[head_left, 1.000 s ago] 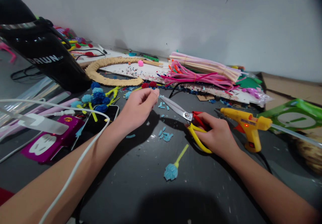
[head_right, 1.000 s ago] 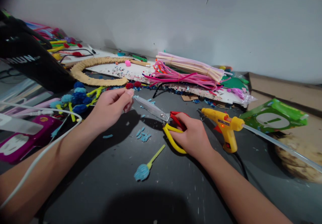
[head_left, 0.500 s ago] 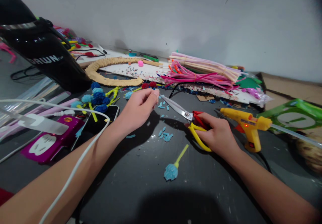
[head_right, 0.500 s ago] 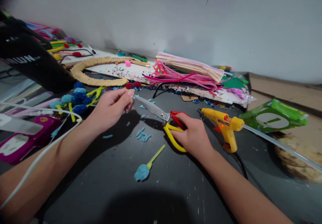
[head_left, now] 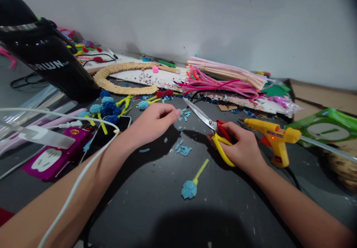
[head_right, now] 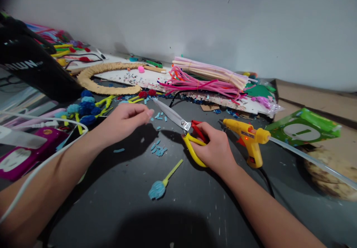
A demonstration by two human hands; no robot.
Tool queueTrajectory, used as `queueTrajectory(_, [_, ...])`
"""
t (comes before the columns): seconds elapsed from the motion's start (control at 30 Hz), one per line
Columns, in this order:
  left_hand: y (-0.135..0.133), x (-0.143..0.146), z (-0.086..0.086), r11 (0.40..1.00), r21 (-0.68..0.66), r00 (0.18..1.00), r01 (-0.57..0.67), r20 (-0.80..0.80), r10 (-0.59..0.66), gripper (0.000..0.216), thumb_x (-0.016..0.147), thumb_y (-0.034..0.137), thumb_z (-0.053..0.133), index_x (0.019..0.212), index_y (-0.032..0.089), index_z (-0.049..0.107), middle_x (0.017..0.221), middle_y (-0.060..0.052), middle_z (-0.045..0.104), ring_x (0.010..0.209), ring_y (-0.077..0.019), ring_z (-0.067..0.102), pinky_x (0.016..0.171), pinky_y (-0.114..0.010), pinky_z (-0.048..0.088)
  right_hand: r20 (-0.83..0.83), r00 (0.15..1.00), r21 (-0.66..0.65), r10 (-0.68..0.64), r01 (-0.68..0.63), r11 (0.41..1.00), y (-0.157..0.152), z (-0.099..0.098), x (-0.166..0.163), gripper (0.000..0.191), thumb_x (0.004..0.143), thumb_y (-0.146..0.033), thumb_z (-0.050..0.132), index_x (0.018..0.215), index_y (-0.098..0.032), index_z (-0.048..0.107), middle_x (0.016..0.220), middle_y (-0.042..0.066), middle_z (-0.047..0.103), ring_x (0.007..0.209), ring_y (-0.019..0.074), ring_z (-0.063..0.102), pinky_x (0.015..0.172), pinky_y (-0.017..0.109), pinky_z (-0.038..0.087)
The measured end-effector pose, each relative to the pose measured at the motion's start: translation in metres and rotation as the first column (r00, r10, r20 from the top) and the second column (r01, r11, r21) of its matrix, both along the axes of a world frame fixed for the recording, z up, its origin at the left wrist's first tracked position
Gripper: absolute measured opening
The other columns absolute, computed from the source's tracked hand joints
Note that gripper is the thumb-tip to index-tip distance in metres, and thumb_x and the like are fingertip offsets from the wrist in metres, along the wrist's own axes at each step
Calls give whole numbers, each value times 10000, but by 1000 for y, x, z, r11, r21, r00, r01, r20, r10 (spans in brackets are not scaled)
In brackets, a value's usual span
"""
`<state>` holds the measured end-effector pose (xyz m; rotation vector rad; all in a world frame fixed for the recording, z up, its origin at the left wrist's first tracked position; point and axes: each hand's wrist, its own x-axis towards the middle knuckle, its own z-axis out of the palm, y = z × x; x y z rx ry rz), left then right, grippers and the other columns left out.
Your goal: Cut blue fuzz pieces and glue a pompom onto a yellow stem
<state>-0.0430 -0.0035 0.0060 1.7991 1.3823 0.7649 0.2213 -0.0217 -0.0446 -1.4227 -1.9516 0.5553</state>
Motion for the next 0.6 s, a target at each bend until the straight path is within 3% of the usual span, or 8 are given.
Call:
queueTrajectory(0.17, [-2, -1, -2, 964, -135, 949, 229, -190, -252, 390, 881, 433, 503, 586, 177, 509, 529, 32, 368, 498, -104, 311, 475, -252, 227, 0, 1000, -20, 11, -11, 1000, -1, 2, -1, 251, 757, -404, 717, 820, -198, 590, 670, -26, 541, 603, 117, 433, 554, 223, 388])
queueTrajectory(0.3, [-3, -4, -10, 933, -152, 899, 326, -257, -355, 328, 846, 409, 551, 633, 181, 651, 511, 22, 472, 472, -107, 355, 460, -244, 251, -4, 1000, -18, 13, -13, 1000, -1, 2, -2, 261, 769, -426, 704, 827, -196, 593, 678, -15, 558, 598, 121, 446, 552, 226, 393])
queueTrajectory(0.47, [-3, -4, -11, 941, -135, 909, 312, -246, -336, 199, 800, 356, 617, 758, 195, 727, 541, 16, 557, 477, -111, 435, 456, -231, 282, 6, 1000, -16, 14, -14, 1000, -1, 2, -1, 265, 766, -426, 710, 836, -196, 599, 676, -22, 554, 603, 121, 455, 558, 222, 396])
queueTrajectory(0.6, [-1, -4, -9, 981, -13, 934, 194, -303, -189, 218, 856, 352, 559, 838, 192, 706, 671, -10, 651, 575, -139, 535, 534, -245, 354, 11, 1000, -6, 13, -13, 1000, -1, 2, -1, 270, 760, -428, 718, 829, -195, 600, 663, -29, 542, 596, 117, 448, 551, 219, 389])
